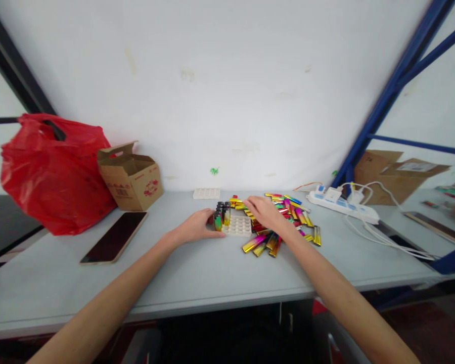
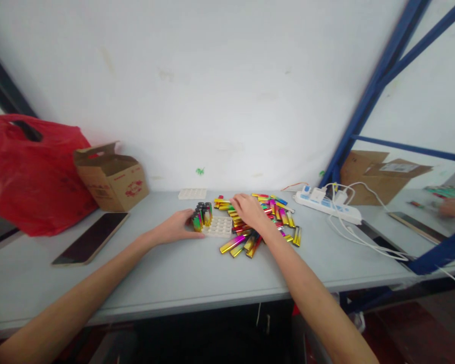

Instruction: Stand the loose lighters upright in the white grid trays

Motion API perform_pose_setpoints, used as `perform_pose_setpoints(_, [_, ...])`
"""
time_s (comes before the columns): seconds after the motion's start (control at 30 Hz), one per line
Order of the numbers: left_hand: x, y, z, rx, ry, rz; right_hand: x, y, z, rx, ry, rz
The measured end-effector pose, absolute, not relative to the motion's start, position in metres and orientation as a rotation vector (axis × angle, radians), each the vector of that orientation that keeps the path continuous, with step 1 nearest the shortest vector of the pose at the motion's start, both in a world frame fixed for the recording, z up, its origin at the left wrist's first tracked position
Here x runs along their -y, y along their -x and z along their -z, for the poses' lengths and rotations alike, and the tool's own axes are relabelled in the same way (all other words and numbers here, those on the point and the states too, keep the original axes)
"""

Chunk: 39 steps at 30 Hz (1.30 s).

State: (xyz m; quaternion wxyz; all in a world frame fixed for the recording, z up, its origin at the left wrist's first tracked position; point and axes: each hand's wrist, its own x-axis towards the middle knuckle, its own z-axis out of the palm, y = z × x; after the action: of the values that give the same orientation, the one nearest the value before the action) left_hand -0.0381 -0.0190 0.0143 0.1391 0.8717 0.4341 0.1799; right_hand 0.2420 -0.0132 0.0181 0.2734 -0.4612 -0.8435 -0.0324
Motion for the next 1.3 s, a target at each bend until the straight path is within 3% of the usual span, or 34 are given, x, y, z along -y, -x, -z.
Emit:
perform_pose_setpoints(0.3, [0.019, 0.038, -0.015, -1.266, -2.518, -0.515, -0.038, -0.352, 0.003, 2.091, 1.739, 0.117])
perform_pose_setpoints(0.73, [0.018, 0.039, -0.013, -1.260, -2.522, -0.529, -0.044, -0.362, -0.002, 2.230, 1.744, 0.033])
perform_pose_setpoints(0.97, [0.017, 0.040, -0.012, -1.264, -2.525, -0.508, -0.048, -0.393, -0.001, 1.863, 1.927, 0.165])
perform_pose_setpoints(1.3, [0.015, 0.040, -0.011, -1.255, -2.546, -0.487, -0.053, -0.416, 0.017, 1.667, 2.017, 0.004])
